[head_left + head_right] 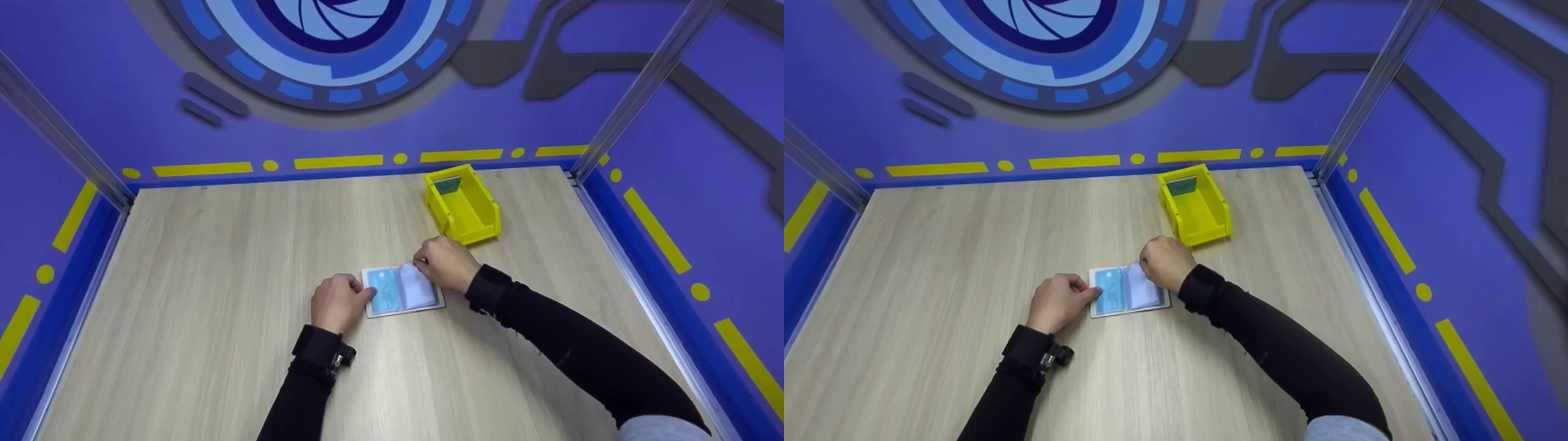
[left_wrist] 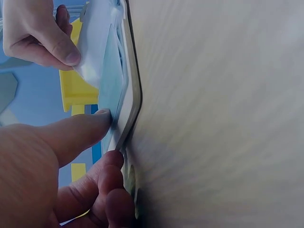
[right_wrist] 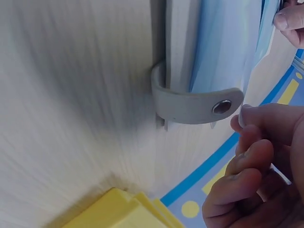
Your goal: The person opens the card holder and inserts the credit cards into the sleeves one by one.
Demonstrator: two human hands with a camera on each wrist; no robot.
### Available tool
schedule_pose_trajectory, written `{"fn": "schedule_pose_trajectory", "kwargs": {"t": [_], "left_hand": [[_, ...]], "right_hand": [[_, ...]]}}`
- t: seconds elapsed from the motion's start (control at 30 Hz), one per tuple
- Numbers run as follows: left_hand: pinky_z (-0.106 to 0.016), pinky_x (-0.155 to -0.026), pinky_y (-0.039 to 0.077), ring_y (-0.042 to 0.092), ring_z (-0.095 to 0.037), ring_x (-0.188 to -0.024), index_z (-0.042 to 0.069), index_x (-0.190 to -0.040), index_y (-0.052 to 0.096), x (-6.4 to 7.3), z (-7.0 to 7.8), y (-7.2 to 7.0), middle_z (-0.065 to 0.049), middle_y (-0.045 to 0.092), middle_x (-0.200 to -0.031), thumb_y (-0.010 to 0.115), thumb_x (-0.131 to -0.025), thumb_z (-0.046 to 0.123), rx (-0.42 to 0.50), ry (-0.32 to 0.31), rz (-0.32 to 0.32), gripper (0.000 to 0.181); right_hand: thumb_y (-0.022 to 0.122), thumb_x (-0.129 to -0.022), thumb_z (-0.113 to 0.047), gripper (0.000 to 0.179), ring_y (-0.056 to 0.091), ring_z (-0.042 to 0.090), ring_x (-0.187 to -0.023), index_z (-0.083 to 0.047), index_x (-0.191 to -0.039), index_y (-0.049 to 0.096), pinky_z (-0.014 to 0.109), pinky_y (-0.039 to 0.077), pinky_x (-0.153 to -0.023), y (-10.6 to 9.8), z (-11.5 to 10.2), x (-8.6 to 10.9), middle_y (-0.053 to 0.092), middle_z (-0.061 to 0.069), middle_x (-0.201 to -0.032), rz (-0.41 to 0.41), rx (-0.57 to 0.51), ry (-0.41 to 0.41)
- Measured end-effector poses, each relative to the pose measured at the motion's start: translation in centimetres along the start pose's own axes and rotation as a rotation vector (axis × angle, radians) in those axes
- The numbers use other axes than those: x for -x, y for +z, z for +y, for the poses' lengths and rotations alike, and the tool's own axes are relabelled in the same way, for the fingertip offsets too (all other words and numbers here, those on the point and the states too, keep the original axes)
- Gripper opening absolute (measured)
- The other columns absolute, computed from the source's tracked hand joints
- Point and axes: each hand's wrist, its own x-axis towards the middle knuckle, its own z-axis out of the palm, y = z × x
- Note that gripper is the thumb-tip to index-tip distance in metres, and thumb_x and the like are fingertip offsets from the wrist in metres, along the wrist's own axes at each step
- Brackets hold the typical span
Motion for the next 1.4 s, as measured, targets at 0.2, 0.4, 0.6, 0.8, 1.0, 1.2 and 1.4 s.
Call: {"fn": "schedule_pose_trajectory", "kwargs": {"t": [0.2,0.4,0.6,0.8,1.0,1.2,1.4], "left_hand": [[-0.034,-0.068,0.044,0.062,-0.018,-0.070,0.019,-0.077,0.075,0.0,-0.1,0.0,0.003,0.071,-0.076,0.089,-0.092,0.037,0.002,-0.009,-0.005,0.028],[-0.035,-0.067,0.045,0.064,-0.018,-0.070,0.018,-0.080,0.078,0.0,-0.2,-0.2,0.002,0.073,-0.077,0.086,-0.093,0.034,-0.008,-0.016,0.004,0.023],[-0.035,-0.067,0.047,0.065,-0.019,-0.071,0.018,-0.080,0.079,0.1,-0.1,-0.2,0.002,0.074,-0.078,0.086,-0.093,0.034,-0.002,-0.013,-0.026,0.022],[-0.036,-0.067,0.047,0.064,-0.019,-0.069,0.019,-0.077,0.078,0.2,-0.1,-0.1,0.002,0.073,-0.077,0.085,-0.093,0.033,-0.005,0.016,-0.027,0.022],[-0.037,-0.067,0.048,0.063,-0.019,-0.067,0.020,-0.073,0.076,0.1,-0.2,-0.1,0.002,0.073,-0.076,0.085,-0.092,0.030,-0.009,0.036,-0.008,0.023],[-0.037,-0.066,0.048,0.063,-0.018,-0.068,0.019,-0.075,0.078,0.0,-0.1,0.0,0.002,0.074,-0.077,0.084,-0.092,0.027,-0.008,0.051,-0.016,0.020],[-0.035,-0.063,0.044,0.060,-0.018,-0.065,0.020,-0.075,0.077,-0.3,-0.1,-0.2,0.002,0.072,-0.074,0.077,-0.098,0.026,-0.024,0.066,-0.009,0.024]], "right_hand": [[0.069,-0.108,-0.027,0.024,0.064,0.019,-0.077,-0.009,-0.099,0.082,0.035,0.053,-0.073,-0.3,0.1,-0.6,0.073,0.004,-0.086,-0.128,-0.106,0.175],[0.065,-0.110,-0.030,0.031,0.057,0.017,-0.071,-0.011,-0.089,0.078,0.031,0.044,-0.065,-1.3,-0.9,-1.3,0.060,0.000,-0.074,-0.190,-0.229,0.242],[0.064,-0.108,-0.031,0.033,0.054,0.016,-0.069,-0.013,-0.082,0.074,0.030,0.043,-0.064,-1.3,-1.9,-2.1,0.057,-0.002,-0.072,-0.199,-0.273,0.261],[0.066,-0.107,-0.034,0.033,0.057,0.017,-0.075,-0.016,-0.082,0.076,0.030,0.044,-0.068,-0.6,-3.0,-3.0,0.064,-0.002,-0.076,-0.182,-0.298,0.303],[0.067,-0.104,-0.028,0.039,0.049,0.013,-0.059,-0.018,-0.067,0.065,0.028,0.037,-0.057,1.4,-4.2,-4.4,0.053,-0.006,-0.063,-0.164,-0.307,0.266],[0.067,-0.103,-0.027,0.038,0.053,0.014,-0.062,-0.016,-0.068,0.072,0.027,0.040,-0.058,3.0,-5.3,-5.0,0.056,-0.006,-0.063,-0.143,-0.229,0.223],[0.066,-0.108,-0.026,0.044,0.048,0.014,-0.059,-0.013,-0.066,0.068,0.028,0.036,-0.058,3.0,-5.4,-4.6,0.048,-0.008,-0.058,-0.126,-0.155,0.084]]}}
